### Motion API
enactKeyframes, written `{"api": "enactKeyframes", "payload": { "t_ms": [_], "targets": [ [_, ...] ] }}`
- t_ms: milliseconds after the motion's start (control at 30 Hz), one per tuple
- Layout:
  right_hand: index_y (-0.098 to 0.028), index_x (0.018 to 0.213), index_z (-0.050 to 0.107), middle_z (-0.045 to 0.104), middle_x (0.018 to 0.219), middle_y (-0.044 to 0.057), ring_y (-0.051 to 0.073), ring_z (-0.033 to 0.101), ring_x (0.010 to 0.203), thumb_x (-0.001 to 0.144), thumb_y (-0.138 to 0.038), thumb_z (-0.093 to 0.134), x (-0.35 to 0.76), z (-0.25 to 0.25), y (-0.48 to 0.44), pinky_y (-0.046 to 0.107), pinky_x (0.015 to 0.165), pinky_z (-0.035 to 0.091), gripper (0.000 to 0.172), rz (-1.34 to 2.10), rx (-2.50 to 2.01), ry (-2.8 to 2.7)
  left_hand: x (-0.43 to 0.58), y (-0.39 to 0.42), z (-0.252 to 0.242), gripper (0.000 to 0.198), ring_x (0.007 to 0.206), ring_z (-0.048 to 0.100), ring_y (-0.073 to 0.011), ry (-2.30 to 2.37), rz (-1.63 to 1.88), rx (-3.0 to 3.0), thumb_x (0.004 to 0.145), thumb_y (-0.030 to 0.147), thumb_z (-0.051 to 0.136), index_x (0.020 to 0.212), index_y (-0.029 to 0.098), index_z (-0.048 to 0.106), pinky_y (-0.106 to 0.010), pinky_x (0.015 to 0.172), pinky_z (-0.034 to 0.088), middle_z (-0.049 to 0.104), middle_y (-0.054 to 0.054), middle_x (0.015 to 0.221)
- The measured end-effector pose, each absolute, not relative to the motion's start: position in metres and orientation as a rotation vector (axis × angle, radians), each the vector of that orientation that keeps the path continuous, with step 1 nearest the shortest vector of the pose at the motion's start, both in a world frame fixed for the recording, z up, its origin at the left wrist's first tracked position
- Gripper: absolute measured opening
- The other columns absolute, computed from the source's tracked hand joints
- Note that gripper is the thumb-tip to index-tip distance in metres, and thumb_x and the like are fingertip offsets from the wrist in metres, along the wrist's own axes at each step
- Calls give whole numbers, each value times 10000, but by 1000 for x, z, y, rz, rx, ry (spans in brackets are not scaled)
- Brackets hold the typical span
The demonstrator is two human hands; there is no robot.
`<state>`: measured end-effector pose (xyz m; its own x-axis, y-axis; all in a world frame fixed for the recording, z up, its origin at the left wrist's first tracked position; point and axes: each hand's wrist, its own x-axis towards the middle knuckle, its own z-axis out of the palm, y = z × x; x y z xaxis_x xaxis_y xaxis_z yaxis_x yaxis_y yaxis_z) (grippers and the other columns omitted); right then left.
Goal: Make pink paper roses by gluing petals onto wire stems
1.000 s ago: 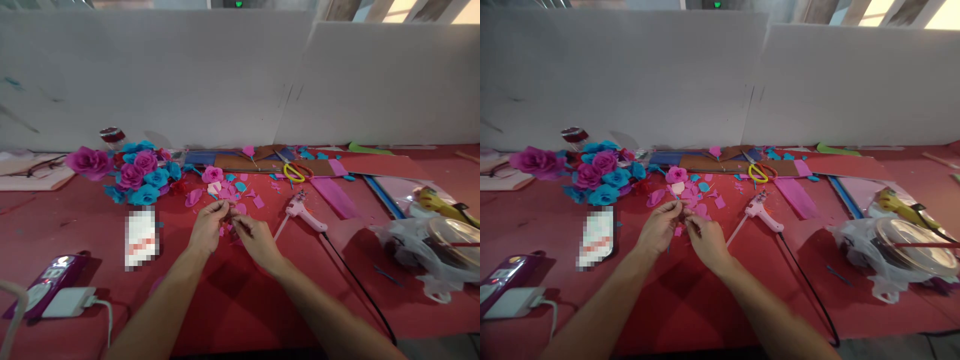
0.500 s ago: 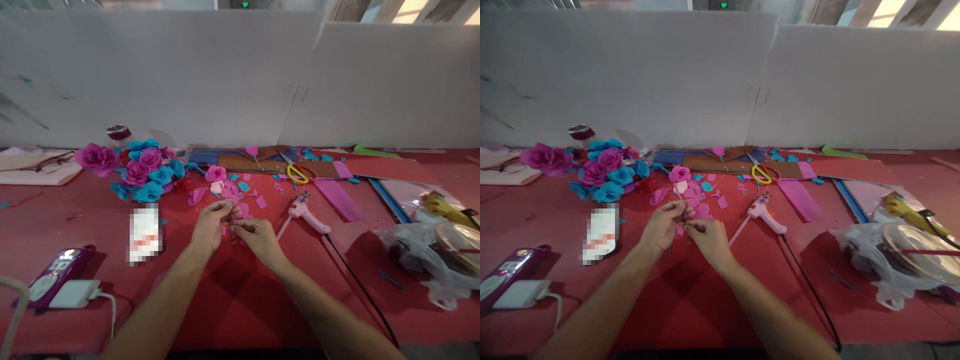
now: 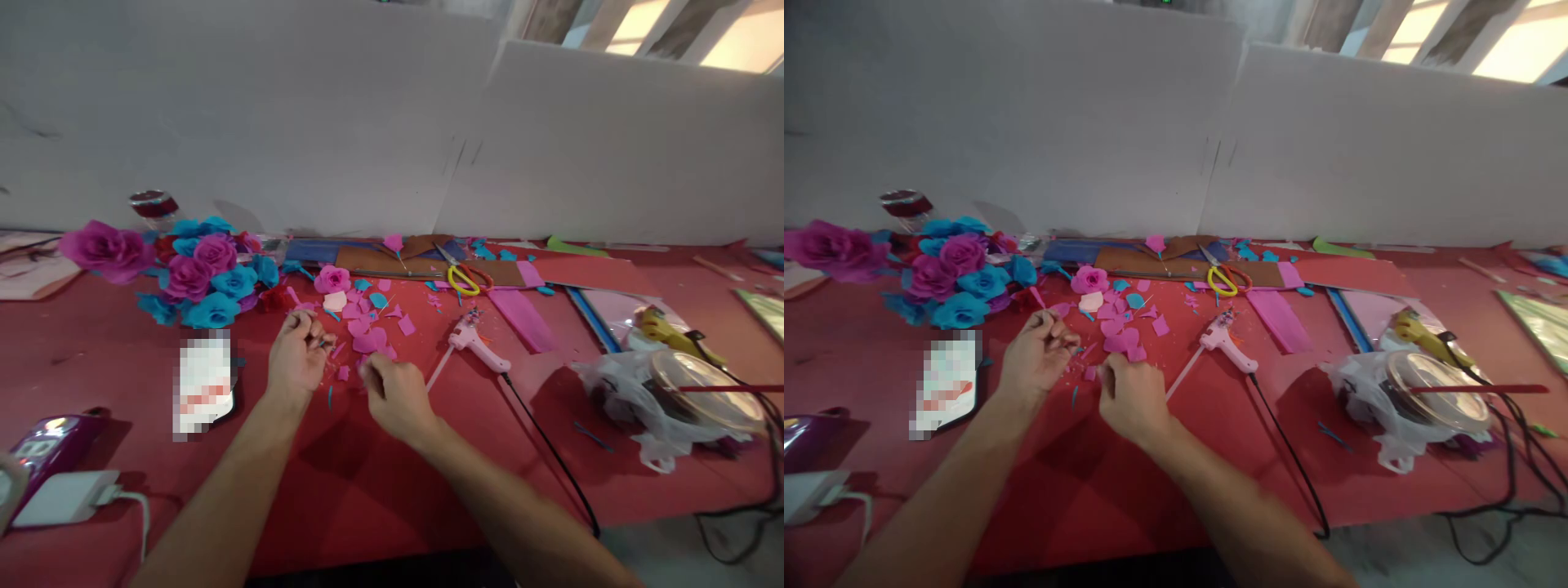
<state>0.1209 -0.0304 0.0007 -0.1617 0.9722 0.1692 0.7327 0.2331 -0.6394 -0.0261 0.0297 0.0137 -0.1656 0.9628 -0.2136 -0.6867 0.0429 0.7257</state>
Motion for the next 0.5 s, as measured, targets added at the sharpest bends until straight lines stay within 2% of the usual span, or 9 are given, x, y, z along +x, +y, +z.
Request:
{"api": "enactKeyframes", "payload": {
  "t_ms": [67,133,167,267,333,400,500],
  "targets": [
    [-188,745,606,557,549,8,123,457,481,898,-270,423,128,4,-25,249,500,241,252,473,-1631,-1888,-27,31,12,190,409,299,-49,897,1503,475,790,135,576,623,181,497,-169,432,295,341,70,489],
    [-189,672,585,504,503,-6,120,432,467,927,-347,383,136,5,-18,250,493,243,362,471,-1640,-1787,-26,31,11,146,422,303,-43,955,1476,548,783,161,602,648,175,548,-169,421,279,384,58,530],
    [-189,670,587,513,521,-6,120,443,481,923,-361,394,140,5,-14,245,498,270,361,489,-1602,-1741,-25,30,10,112,425,299,-36,975,1467,581,779,165,612,671,169,581,-168,425,286,423,50,563],
    [-200,900,626,626,766,25,144,551,660,826,-276,541,148,2,-4,250,612,415,136,524,-1420,-1616,-22,29,11,54,437,299,-18,946,1433,649,771,173,632,721,152,633,-163,445,312,529,19,690],
    [-204,986,613,642,861,38,155,582,741,747,-216,599,150,0,0,276,695,467,240,599,-1316,-1522,-19,27,12,70,478,377,-30,902,1385,661,779,208,636,728,161,627,-168,483,355,570,4,740],
    [-193,884,633,650,789,26,153,598,708,717,-222,624,150,-1,2,283,700,488,170,745,-1256,-1411,-18,25,15,87,485,404,-51,893,1346,672,795,243,626,734,183,614,-176,484,357,559,14,673],
    [-181,771,639,637,657,1,140,602,605,737,-269,621,151,1,2,268,635,494,96,942,-1210,-1305,-19,24,16,103,412,294,-50,960,1361,708,813,234,600,724,192,628,-174,413,252,451,41,532]
  ]
}}
